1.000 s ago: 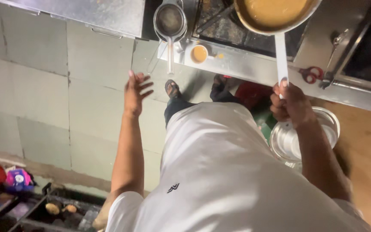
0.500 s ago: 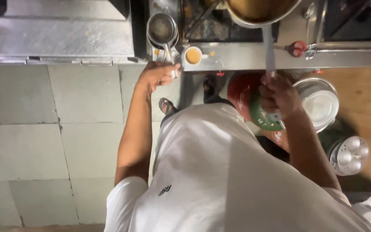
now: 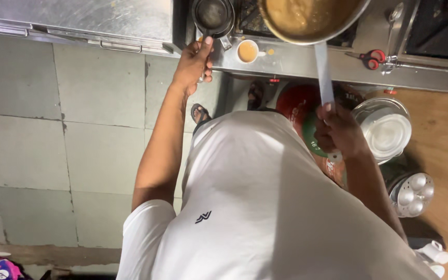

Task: The person prepares tea by pouring liquid from a pot through a strainer into a cup and stirring the contents with a spoon.

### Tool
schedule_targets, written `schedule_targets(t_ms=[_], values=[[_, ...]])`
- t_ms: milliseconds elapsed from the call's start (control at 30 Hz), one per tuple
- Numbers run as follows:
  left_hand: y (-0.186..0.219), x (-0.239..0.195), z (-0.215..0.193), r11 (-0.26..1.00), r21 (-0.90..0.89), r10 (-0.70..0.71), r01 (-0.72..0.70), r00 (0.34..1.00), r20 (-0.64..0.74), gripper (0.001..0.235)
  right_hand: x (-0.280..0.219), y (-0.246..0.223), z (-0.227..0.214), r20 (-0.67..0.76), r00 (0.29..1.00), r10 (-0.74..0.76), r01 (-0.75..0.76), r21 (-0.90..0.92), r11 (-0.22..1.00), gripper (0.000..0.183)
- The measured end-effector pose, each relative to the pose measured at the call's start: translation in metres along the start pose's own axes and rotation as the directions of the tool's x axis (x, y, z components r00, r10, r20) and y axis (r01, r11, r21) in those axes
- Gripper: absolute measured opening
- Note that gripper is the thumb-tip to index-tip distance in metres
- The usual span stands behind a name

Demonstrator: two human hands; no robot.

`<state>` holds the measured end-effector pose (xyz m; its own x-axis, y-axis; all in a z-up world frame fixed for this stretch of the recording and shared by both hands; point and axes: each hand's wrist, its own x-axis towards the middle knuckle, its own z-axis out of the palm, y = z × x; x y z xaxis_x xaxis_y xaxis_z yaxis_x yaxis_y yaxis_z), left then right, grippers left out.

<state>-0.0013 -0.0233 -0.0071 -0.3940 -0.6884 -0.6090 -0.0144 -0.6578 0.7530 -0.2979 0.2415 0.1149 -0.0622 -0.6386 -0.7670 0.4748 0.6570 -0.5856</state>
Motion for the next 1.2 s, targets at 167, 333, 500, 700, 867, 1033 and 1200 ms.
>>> schedule_targets(t_ms=[167, 333, 500, 700, 867, 1033, 1200], values=[[0.005, -0.018, 0.015, 0.982, 0.155, 0.131, -0.107, 0.979, -0.157, 0.032, 0.016, -0.017, 0.018, 0.018, 1.000, 0.000, 0.002, -0.127, 0.992, 0.035], [-0.001, -0.018, 0.014, 0.924, 0.337, 0.248, -0.179, 0.953, -0.175, 0.038, 0.025, -0.025, 0.028, 0.068, 0.993, -0.092, 0.101, -0.134, 0.986, 0.034], [-0.018, 0.017, 0.004, 0.900, 0.334, 0.327, -0.280, 0.940, -0.093, 0.022, 0.026, -0.032, 0.028, 0.031, 0.997, -0.075, 0.080, -0.175, 0.981, 0.035], [0.001, 0.009, 0.007, 0.804, 0.560, 0.340, -0.199, 0.927, -0.158, 0.039, 0.028, -0.036, 0.015, 0.037, 0.999, -0.036, 0.040, -0.116, 0.992, 0.034], [0.016, -0.006, 0.014, 0.737, 0.635, 0.426, -0.232, 0.888, -0.170, 0.029, 0.031, -0.037, 0.007, 0.021, 0.998, -0.053, 0.055, -0.121, 0.991, 0.031], [0.022, -0.016, 0.021, 0.762, 0.630, 0.344, -0.147, 0.917, -0.201, 0.030, 0.031, -0.042, 0.007, 0.044, 0.997, -0.067, 0.071, -0.101, 0.992, 0.036], [0.023, -0.027, 0.024, 0.806, 0.539, 0.387, -0.244, 0.907, -0.168, 0.031, 0.036, -0.051, 0.011, -0.034, 0.998, -0.047, 0.041, -0.164, 0.986, 0.030]])
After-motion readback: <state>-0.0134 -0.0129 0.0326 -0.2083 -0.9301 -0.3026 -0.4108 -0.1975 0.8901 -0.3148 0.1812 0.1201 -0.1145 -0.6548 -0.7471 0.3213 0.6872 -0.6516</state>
